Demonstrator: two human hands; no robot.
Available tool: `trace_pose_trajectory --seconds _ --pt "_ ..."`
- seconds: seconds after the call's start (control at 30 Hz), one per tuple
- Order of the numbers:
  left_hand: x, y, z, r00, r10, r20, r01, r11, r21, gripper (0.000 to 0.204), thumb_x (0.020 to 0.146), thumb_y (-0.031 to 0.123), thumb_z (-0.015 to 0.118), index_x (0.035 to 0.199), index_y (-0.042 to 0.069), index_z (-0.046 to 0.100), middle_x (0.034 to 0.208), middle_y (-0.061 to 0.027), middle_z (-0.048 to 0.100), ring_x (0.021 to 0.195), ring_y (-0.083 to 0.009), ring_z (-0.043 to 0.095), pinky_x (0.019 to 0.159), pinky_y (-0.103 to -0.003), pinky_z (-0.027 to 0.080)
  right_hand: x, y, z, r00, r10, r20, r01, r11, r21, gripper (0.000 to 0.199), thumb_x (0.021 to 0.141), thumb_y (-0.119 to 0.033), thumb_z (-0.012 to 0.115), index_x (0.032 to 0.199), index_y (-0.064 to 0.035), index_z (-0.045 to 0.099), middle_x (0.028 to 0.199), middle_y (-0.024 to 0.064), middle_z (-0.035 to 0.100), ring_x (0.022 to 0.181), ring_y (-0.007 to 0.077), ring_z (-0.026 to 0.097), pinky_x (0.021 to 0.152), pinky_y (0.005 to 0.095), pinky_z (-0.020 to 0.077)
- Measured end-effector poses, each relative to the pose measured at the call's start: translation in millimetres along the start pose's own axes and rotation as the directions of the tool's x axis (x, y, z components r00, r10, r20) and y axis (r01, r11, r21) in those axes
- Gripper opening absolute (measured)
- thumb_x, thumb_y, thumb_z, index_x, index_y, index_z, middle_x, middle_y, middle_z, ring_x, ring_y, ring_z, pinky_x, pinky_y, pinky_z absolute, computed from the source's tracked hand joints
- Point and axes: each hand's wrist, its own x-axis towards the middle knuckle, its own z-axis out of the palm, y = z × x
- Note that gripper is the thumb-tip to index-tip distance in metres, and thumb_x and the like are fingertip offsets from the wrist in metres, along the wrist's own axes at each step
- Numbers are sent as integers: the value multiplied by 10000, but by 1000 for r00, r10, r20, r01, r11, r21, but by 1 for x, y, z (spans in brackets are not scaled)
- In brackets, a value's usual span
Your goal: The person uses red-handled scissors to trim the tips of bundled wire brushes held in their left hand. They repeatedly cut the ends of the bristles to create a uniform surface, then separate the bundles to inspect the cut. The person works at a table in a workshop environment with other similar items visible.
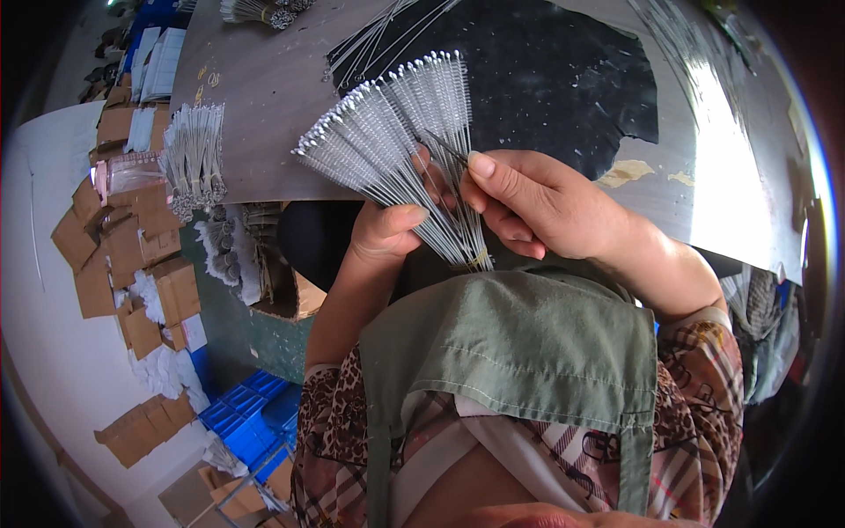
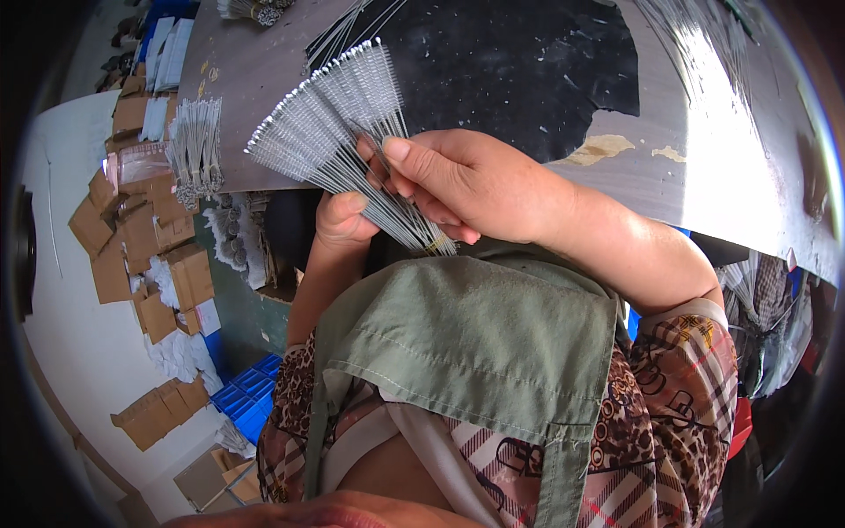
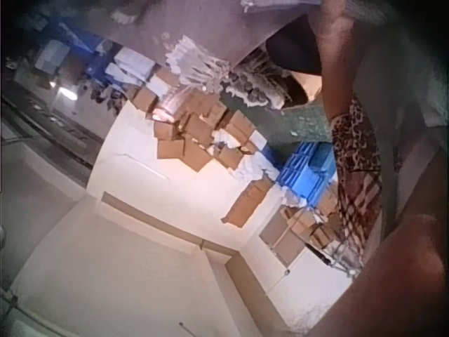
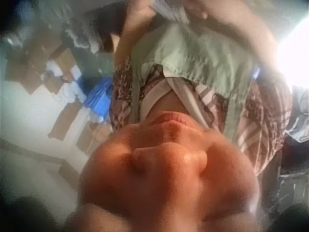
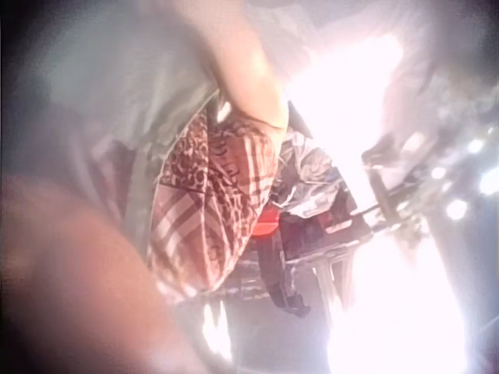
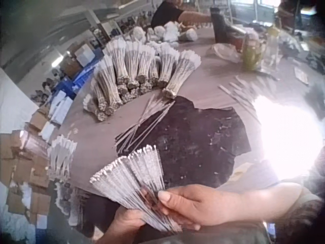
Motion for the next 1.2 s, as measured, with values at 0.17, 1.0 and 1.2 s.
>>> trace_pose_trajectory --seconds 0.17,1.0,1.2 --pt "2 -3 2 999 44 -5 -44 999 5 555 646 150 681 1148 63 462 885 -46 538 850 -194 559 797 -322 494 -3 -12 -8 1000 2 5 -1 988 -157 485 976 -458 368 788 -34 509 510 -35 406 398 46 399 396 200 340" --pt "2 2 14 1000 -16 16 16 1000 3 592 592 141 706 1135 69 482 805 -32 567 823 -206 570 772 -352 494 -5 -31 -1 992 -111 -65 62 857 -512 459 983 -403 384 796 -9 527 551 16 431 456 87 421 437 250 342" --pt "1 -1 13 1000 -6 9 6 1000 -29 569 589 114 667 1132 80 499 798 -43 573 827 -220 566 765 -358 493 -3 -37 -5 960 -280 -26 162 624 -765 432 968 -360 437 826 24 575 661 136 558 612 271 556 588 361 432"
